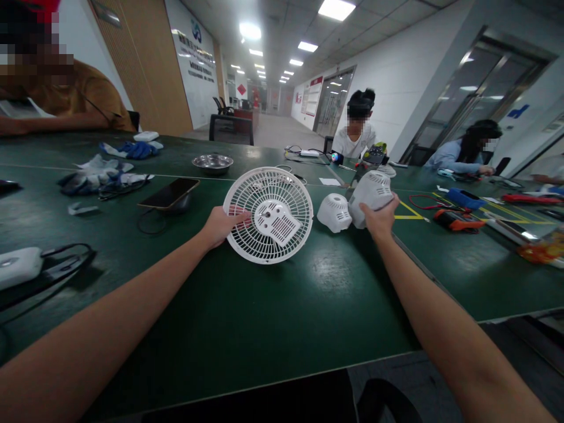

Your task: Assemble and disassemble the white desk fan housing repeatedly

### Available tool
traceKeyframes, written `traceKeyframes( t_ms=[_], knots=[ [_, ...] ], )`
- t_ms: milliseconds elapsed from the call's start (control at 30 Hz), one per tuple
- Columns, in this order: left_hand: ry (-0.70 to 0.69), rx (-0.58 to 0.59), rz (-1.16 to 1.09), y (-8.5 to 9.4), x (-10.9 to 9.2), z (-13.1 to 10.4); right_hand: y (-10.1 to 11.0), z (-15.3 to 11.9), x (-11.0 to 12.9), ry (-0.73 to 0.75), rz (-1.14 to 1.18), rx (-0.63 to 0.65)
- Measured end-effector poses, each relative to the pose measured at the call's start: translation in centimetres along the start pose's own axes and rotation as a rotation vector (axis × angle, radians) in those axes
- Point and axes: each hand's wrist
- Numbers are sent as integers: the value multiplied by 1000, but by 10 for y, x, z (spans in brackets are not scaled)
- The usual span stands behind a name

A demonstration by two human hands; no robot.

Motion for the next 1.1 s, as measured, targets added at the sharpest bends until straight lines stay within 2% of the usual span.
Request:
traceKeyframes(
  t_ms=[100, 267, 433, 500, 600, 700, 800, 867, 967, 1100],
  knots=[
    [2, 20, 24, 2, 2, 1, -7, 4, -15, -154, 52, 90],
    [1, 30, 26, 5, 5, 4, -12, 5, -15, -200, 32, 40],
    [-4, 23, 22, 2, 2, 0, -2, 1, 16, -59, 48, -152],
    [-3, 25, 38, 2, 0, -1, 2, -4, 33, 24, 46, -184],
    [11, 40, 71, 2, 0, -1, 1, -16, 55, 116, 57, -135],
    [6, 35, 64, 2, -1, 0, -10, -30, 64, 89, 29, 6],
    [3, 11, 16, 0, -1, 0, -22, -39, 62, 31, -28, 133],
    [15, 2, -7, -1, -2, 0, -26, -40, 59, 31, -36, 142],
    [29, 13, -16, -1, -3, -1, -21, -31, 52, 37, -13, 87],
    [26, 11, -34, -1, -4, -2, -2, -8, 35, 2, 17, -61]
  ],
)
Point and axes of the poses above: each hand's wrist, its own z-axis towards the middle knuckle, its own y-axis out of the back of the hand, x = y × z, and after that the axes turned 15 degrees about x, right-handed
